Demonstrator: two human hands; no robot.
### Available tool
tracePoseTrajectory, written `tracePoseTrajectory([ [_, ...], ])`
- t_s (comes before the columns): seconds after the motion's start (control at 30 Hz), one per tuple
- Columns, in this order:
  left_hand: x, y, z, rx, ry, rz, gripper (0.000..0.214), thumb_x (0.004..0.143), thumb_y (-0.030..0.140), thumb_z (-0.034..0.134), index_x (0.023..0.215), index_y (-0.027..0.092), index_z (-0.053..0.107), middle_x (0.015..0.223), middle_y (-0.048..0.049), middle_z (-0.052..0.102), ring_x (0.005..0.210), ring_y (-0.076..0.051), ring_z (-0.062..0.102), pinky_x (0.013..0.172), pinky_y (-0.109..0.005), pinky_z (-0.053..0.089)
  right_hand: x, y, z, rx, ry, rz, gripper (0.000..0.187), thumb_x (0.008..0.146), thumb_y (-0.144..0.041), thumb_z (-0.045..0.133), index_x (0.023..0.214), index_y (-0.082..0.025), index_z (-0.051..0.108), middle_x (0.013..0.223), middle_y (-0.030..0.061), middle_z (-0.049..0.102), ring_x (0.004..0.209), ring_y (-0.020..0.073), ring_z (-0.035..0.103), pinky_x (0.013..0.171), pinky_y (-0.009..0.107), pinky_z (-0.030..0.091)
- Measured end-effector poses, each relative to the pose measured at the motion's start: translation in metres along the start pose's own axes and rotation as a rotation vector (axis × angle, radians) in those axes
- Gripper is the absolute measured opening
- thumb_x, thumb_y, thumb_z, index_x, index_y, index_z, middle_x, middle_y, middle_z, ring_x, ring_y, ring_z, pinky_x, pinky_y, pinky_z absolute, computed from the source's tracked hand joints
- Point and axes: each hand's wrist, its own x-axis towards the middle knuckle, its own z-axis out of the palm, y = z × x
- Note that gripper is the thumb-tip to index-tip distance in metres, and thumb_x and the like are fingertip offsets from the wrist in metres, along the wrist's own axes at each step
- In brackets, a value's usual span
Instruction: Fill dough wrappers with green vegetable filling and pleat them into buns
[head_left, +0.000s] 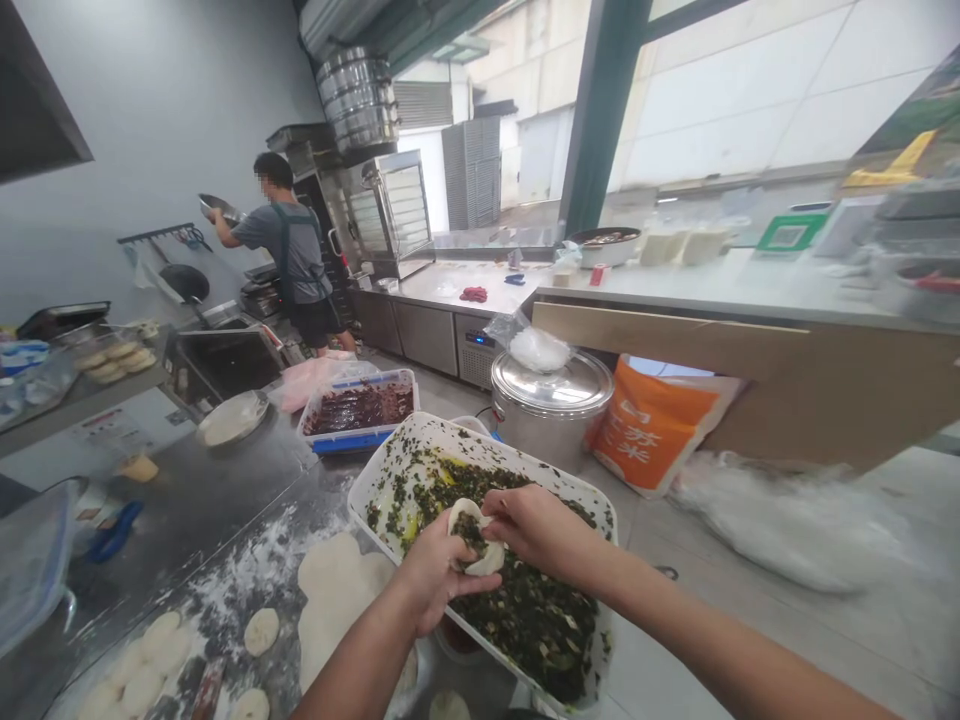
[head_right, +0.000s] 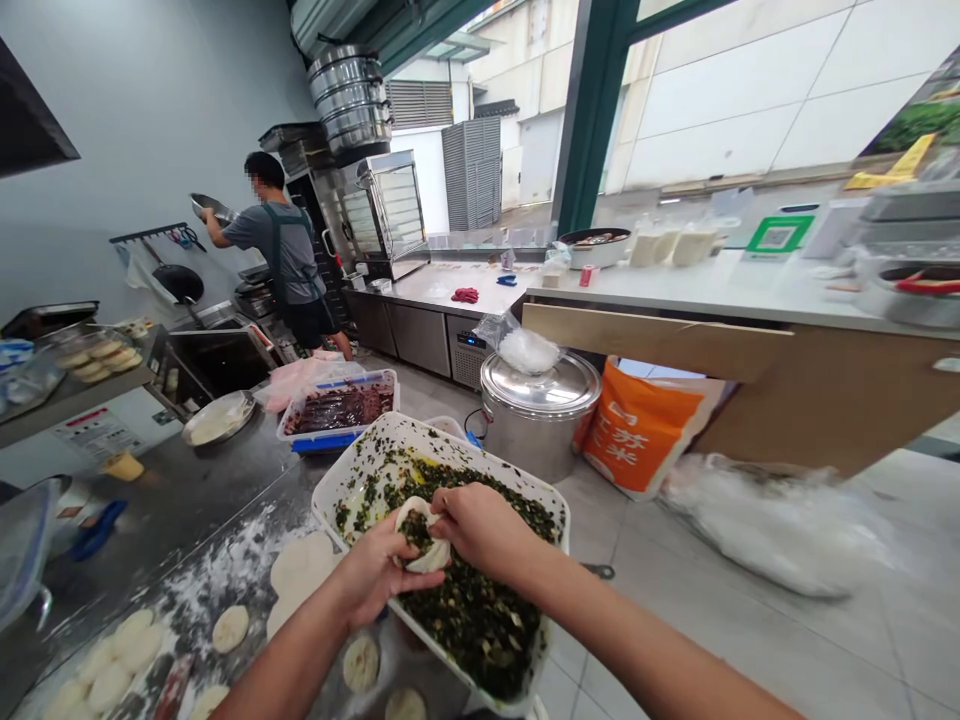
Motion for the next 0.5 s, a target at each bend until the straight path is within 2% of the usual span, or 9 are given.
tracePoseTrajectory([
  [0.07,0.001,0.0,-0.001,0.001,0.017,0.007,0.032,0.066,0.02,0.051,0.098,0.02,0.049,0.09,-0.0048,0.054,0.077,-0.015,0.054,0.073,-0.038,0.045,-0.001,-0.002,-0.001,-0.028,0.011,0.005,0.011,0.072,-0.024,0.047,0.065,-0.019,0.053,0.06,0.0025,0.057,0.059,0.0141,0.051,0.052,0.022,0.03],
  [0.17,0.005,-0.003,0.001,0.102,0.075,0.028,0.032,0.07,0.035,0.05,0.1,0.021,0.048,0.089,-0.0057,0.054,0.07,-0.015,0.055,0.066,-0.036,0.047,-0.003,-0.009,-0.004,-0.015,0.019,-0.055,0.008,0.072,-0.021,0.046,0.067,-0.019,0.052,0.065,0.0027,0.058,0.061,0.0141,0.052,0.055,0.022,0.031],
  [0.23,0.009,-0.005,0.001,0.202,0.089,0.048,0.033,0.069,0.033,0.051,0.101,0.022,0.049,0.087,-0.0049,0.055,0.067,-0.014,0.054,0.062,-0.034,0.047,-0.001,-0.011,-0.004,0.023,0.032,-0.055,0.01,0.07,-0.019,0.047,0.078,-0.019,0.052,0.067,0.0025,0.059,0.061,0.014,0.051,0.054,0.022,0.031],
  [0.33,0.012,-0.004,0.0,0.35,0.084,0.053,0.031,0.067,0.026,0.051,0.098,0.022,0.053,0.083,-0.0038,0.057,0.065,-0.015,0.053,0.059,-0.033,0.047,0.004,-0.009,-0.002,0.083,0.009,-0.003,0.027,0.065,-0.018,0.051,0.092,-0.018,0.051,0.063,0.0008,0.058,0.058,0.0141,0.05,0.05,0.021,0.03],
  [0.43,0.012,0.001,-0.004,0.325,0.086,0.003,0.032,0.064,0.023,0.052,0.096,0.021,0.054,0.082,-0.0043,0.057,0.069,-0.017,0.054,0.062,-0.037,0.046,0.007,-0.003,0.0,0.121,-0.02,0.032,0.012,0.065,-0.021,0.052,0.077,-0.019,0.055,0.058,0.0004,0.057,0.055,0.013,0.049,0.049,0.021,0.029],
  [0.5,0.01,0.006,-0.008,0.129,0.053,-0.021,0.035,0.064,0.021,0.053,0.098,0.02,0.051,0.088,-0.0053,0.056,0.074,-0.018,0.054,0.068,-0.039,0.045,0.008,0.0,0.001,0.14,0.024,0.046,0.008,0.069,-0.025,0.05,0.069,-0.019,0.054,0.057,0.0007,0.056,0.054,0.0124,0.048,0.049,0.021,0.029],
])
